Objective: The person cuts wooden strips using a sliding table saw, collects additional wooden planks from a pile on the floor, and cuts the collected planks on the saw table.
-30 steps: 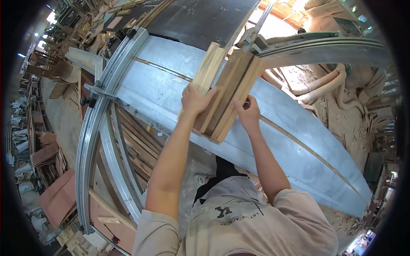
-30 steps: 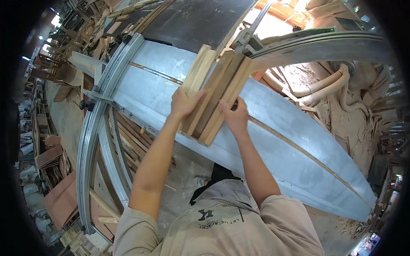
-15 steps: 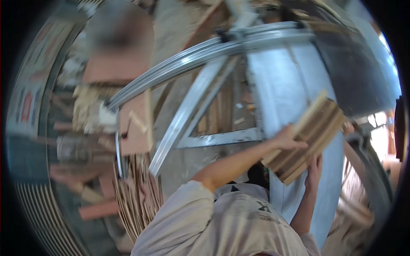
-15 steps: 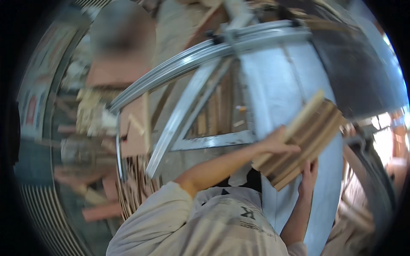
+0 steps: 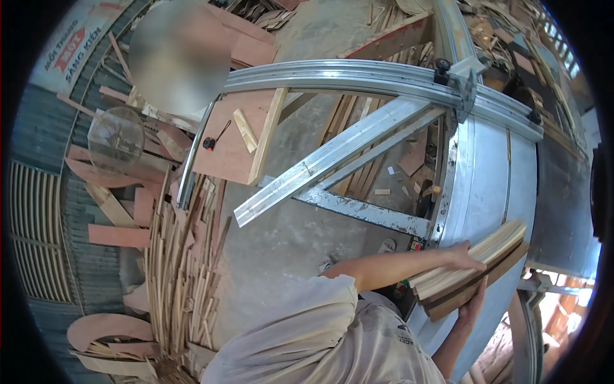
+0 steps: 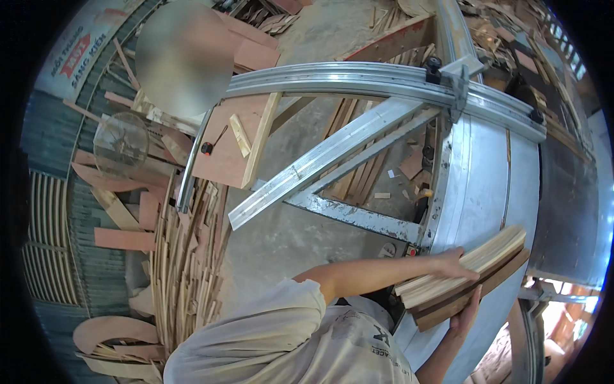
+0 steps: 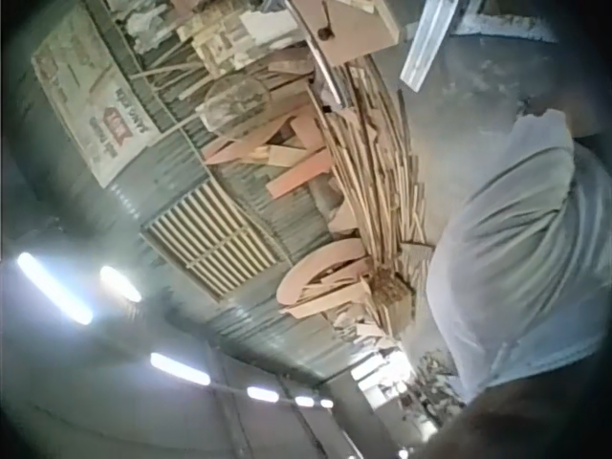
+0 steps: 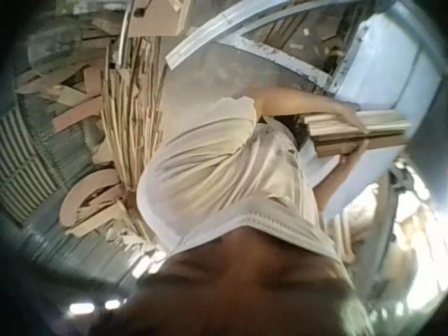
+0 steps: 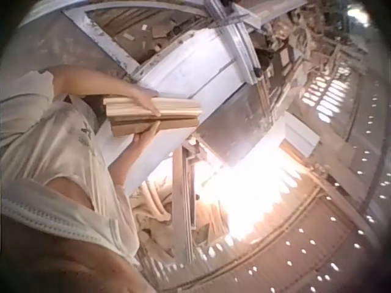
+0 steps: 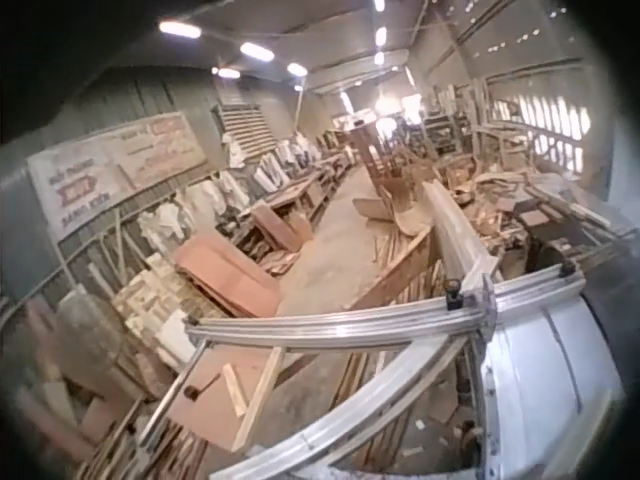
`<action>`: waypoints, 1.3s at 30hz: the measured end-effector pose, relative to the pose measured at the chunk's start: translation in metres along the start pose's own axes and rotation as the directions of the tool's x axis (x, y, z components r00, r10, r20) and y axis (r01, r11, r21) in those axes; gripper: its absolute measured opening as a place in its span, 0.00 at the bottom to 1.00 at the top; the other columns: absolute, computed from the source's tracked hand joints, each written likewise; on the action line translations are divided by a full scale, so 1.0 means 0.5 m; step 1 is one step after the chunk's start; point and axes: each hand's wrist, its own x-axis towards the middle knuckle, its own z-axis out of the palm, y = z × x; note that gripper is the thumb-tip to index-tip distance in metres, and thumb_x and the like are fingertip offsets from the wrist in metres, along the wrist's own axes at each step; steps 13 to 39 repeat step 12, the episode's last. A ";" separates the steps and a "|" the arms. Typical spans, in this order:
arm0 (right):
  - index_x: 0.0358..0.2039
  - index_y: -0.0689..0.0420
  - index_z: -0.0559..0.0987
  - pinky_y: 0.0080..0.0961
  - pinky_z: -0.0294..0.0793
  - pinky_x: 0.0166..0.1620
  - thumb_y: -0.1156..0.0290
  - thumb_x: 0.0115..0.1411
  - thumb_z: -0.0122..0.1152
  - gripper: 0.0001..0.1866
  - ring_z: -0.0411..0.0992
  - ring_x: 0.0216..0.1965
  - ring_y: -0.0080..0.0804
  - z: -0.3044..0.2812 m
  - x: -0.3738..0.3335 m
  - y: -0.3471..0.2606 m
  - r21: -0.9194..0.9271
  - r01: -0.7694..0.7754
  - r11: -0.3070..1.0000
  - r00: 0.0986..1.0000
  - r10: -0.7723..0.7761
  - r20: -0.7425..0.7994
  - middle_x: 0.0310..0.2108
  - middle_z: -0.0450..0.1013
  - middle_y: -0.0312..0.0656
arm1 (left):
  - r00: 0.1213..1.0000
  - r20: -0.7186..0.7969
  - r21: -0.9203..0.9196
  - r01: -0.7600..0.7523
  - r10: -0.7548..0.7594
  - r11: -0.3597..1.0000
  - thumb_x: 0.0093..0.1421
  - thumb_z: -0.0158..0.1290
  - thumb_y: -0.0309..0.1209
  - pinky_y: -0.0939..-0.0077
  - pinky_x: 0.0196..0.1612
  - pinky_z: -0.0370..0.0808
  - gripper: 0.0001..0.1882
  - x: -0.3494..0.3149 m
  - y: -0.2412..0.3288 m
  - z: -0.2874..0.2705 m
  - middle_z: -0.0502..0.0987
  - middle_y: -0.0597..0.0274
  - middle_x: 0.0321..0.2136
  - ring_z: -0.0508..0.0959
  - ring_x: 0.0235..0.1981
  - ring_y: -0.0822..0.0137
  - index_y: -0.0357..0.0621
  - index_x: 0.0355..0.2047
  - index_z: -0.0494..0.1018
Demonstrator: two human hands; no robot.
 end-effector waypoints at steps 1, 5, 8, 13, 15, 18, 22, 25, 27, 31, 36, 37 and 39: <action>0.60 0.58 0.64 0.31 0.67 0.57 0.49 0.64 0.53 0.32 0.67 0.55 0.34 0.016 -0.007 0.013 -0.049 0.036 0.998 0.999 -0.036 -0.012 0.56 0.67 0.42 | 0.999 0.000 -0.070 -0.039 0.039 0.997 0.39 0.66 0.59 0.66 0.54 0.69 0.56 -0.033 0.001 -0.009 0.70 0.34 0.50 0.72 0.52 0.48 0.27 0.55 0.57; 0.60 0.56 0.63 0.31 0.67 0.57 0.53 0.65 0.52 0.29 0.67 0.55 0.34 0.174 -0.083 0.016 -0.047 0.047 0.998 0.991 -0.040 0.130 0.56 0.66 0.42 | 0.992 -0.099 -0.275 -0.099 0.074 0.956 0.40 0.69 0.54 0.65 0.56 0.67 0.56 -0.095 -0.080 -0.036 0.68 0.38 0.52 0.70 0.54 0.51 0.29 0.58 0.53; 0.62 0.57 0.60 0.31 0.69 0.55 0.62 0.65 0.55 0.28 0.67 0.54 0.34 0.210 -0.048 0.062 -0.330 0.196 0.923 0.964 -0.121 0.235 0.54 0.66 0.44 | 0.954 -0.283 -0.443 -0.225 0.103 0.868 0.41 0.70 0.50 0.67 0.59 0.64 0.59 -0.119 -0.179 -0.059 0.65 0.43 0.55 0.67 0.57 0.55 0.32 0.63 0.48; 0.65 0.56 0.56 0.32 0.65 0.59 0.64 0.58 0.63 0.38 0.65 0.57 0.38 0.394 -0.084 0.111 -0.457 0.382 0.804 0.836 -0.090 0.541 0.59 0.63 0.44 | 0.863 -0.490 -0.590 -0.429 0.119 0.684 0.44 0.68 0.49 0.67 0.63 0.59 0.58 -0.290 -0.225 -0.179 0.60 0.44 0.60 0.62 0.62 0.55 0.35 0.64 0.46; 0.65 0.56 0.56 0.32 0.65 0.59 0.64 0.58 0.63 0.38 0.65 0.57 0.38 0.394 -0.084 0.111 -0.457 0.382 0.804 0.836 -0.090 0.541 0.59 0.63 0.44 | 0.863 -0.490 -0.590 -0.429 0.119 0.684 0.44 0.68 0.49 0.67 0.63 0.59 0.58 -0.290 -0.225 -0.179 0.60 0.44 0.60 0.62 0.62 0.55 0.35 0.64 0.46; 0.65 0.56 0.56 0.32 0.65 0.59 0.64 0.58 0.63 0.38 0.65 0.57 0.38 0.394 -0.084 0.111 -0.457 0.382 0.804 0.836 -0.090 0.541 0.59 0.63 0.44 | 0.863 -0.490 -0.590 -0.429 0.119 0.684 0.44 0.68 0.49 0.67 0.63 0.59 0.58 -0.290 -0.225 -0.179 0.60 0.44 0.60 0.62 0.62 0.55 0.35 0.64 0.46; 0.65 0.56 0.56 0.32 0.65 0.59 0.64 0.58 0.63 0.38 0.65 0.57 0.38 0.394 -0.084 0.111 -0.457 0.382 0.804 0.836 -0.090 0.541 0.59 0.63 0.44 | 0.863 -0.490 -0.590 -0.429 0.119 0.684 0.44 0.68 0.49 0.67 0.63 0.59 0.58 -0.290 -0.225 -0.179 0.60 0.44 0.60 0.62 0.62 0.55 0.35 0.64 0.46; 0.65 0.56 0.56 0.32 0.65 0.59 0.64 0.58 0.63 0.38 0.65 0.57 0.38 0.394 -0.084 0.111 -0.457 0.382 0.804 0.836 -0.090 0.541 0.59 0.63 0.44 | 0.863 -0.490 -0.590 -0.429 0.119 0.684 0.44 0.68 0.49 0.67 0.63 0.59 0.58 -0.290 -0.225 -0.179 0.60 0.44 0.60 0.62 0.62 0.55 0.35 0.64 0.46; 0.65 0.56 0.56 0.32 0.65 0.59 0.64 0.58 0.63 0.38 0.65 0.57 0.38 0.394 -0.084 0.111 -0.457 0.382 0.804 0.836 -0.090 0.541 0.59 0.63 0.44 | 0.863 -0.490 -0.590 -0.429 0.119 0.684 0.44 0.68 0.49 0.67 0.63 0.59 0.58 -0.290 -0.225 -0.179 0.60 0.44 0.60 0.62 0.62 0.55 0.35 0.64 0.46; 0.65 0.56 0.56 0.32 0.65 0.59 0.64 0.58 0.63 0.38 0.65 0.57 0.38 0.394 -0.084 0.111 -0.457 0.382 0.804 0.836 -0.090 0.541 0.59 0.63 0.44 | 0.863 -0.490 -0.590 -0.429 0.119 0.684 0.44 0.68 0.49 0.67 0.63 0.59 0.58 -0.290 -0.225 -0.179 0.60 0.44 0.60 0.62 0.62 0.55 0.35 0.64 0.46; 0.65 0.56 0.56 0.32 0.65 0.59 0.64 0.58 0.63 0.38 0.65 0.57 0.38 0.394 -0.084 0.111 -0.457 0.382 0.804 0.836 -0.090 0.541 0.59 0.63 0.44 | 0.863 -0.490 -0.590 -0.429 0.119 0.684 0.44 0.68 0.49 0.67 0.63 0.59 0.58 -0.290 -0.225 -0.179 0.60 0.44 0.60 0.62 0.62 0.55 0.35 0.64 0.46; 0.65 0.56 0.56 0.32 0.65 0.59 0.64 0.58 0.63 0.38 0.65 0.57 0.38 0.394 -0.084 0.111 -0.457 0.382 0.804 0.836 -0.090 0.541 0.59 0.63 0.44 | 0.863 -0.490 -0.590 -0.429 0.119 0.684 0.44 0.68 0.49 0.67 0.63 0.59 0.58 -0.290 -0.225 -0.179 0.60 0.44 0.60 0.62 0.62 0.55 0.35 0.64 0.46; 0.65 0.56 0.56 0.32 0.65 0.59 0.64 0.58 0.63 0.38 0.65 0.57 0.38 0.394 -0.084 0.111 -0.457 0.382 0.804 0.836 -0.090 0.541 0.59 0.63 0.44 | 0.863 -0.490 -0.590 -0.429 0.119 0.684 0.44 0.68 0.49 0.67 0.63 0.59 0.58 -0.290 -0.225 -0.179 0.60 0.44 0.60 0.62 0.62 0.55 0.35 0.64 0.46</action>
